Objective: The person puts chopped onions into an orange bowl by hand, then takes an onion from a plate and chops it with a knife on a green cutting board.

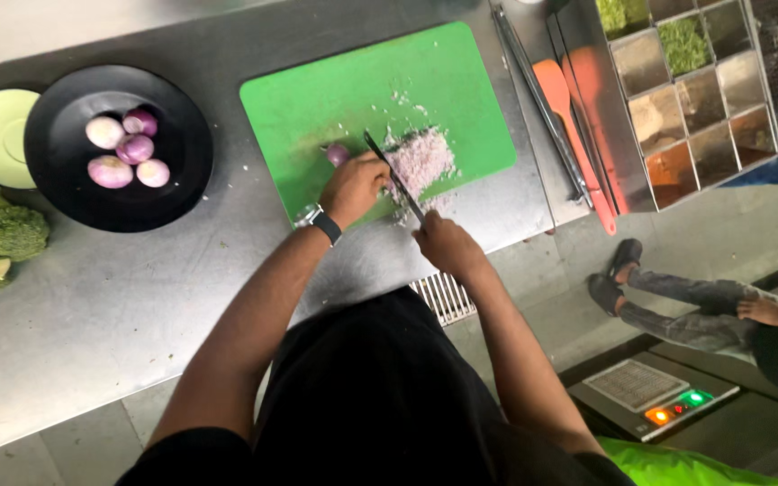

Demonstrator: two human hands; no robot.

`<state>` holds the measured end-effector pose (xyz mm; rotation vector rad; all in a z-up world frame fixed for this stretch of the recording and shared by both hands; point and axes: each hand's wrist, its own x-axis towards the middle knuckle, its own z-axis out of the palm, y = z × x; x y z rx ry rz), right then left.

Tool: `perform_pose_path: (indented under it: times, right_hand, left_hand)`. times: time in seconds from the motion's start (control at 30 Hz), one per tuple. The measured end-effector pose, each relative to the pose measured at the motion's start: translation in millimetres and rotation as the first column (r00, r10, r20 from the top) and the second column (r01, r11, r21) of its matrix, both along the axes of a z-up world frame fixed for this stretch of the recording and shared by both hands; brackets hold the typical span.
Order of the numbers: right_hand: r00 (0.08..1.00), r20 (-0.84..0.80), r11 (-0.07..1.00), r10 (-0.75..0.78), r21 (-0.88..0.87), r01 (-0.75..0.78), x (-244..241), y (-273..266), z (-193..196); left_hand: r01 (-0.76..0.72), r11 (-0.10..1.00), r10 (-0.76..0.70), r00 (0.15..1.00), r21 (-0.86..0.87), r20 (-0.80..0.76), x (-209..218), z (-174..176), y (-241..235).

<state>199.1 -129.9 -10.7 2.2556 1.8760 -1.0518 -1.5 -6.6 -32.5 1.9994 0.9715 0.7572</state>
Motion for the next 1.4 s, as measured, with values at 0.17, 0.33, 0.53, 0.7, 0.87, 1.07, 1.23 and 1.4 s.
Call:
perform_pose_path:
  times: [0.17,0.33,0.53,0.7,0.87,1.07,1.23,1.4]
  right_hand:
    - [0.992,-0.099,0.991,-0.084,0.093,0.093,-21.5,15.8,-9.2]
    - [0.999,0.025,0.999,0.026,0.035,-0.027,-5.6,4.1,7.3]
    - [0.989,-0.087,0.991,-0.12,-0.076,0.113,-14.9,17.1,-10.2]
    - [0.996,-0.079,0.99,-0.031,0.138,0.042,-29.7,11.5,-11.4]
    - [0.952,-0.239,0.981,-0.193,-0.048,0.187,-30.2,20.9,27.6]
    - [0.995,-0.099,0.982,0.01,0.187,0.009,-12.2,24.1,12.4]
    - [0.998,-0.061,0.978,-0.022,0.205,0.034,-0.9,33.0,7.4]
    - [0.975,-0.198,0.946,-0.106,0.283,0.16,21.9,16.4,19.1]
  left_hand:
    - [0.012,1.0,-0.012,1.0,0.02,-0.006,-0.9,-0.1,-2.1]
    - [0.0,0.999,-0.001,1.0,0.047,0.02,-2.7,3.4,0.5]
    - [-0.013,1.0,0.013,1.0,0.026,0.001,-5.4,4.2,-5.8]
    - [-0.03,0.998,0.029,1.0,0.056,0.009,-4.7,1.3,-10.5]
    - [-0.06,0.997,0.058,0.997,0.058,0.041,-7.8,1.9,-13.8]
    - [-0.309,0.951,0.31,0.95,0.032,-0.032,2.0,-3.8,-29.2]
    - [-0.443,0.896,0.441,0.873,0.041,-0.206,22.2,4.6,-36.2]
    - [-0.456,0.882,0.466,0.805,0.12,-0.368,48.3,13.1,-34.8]
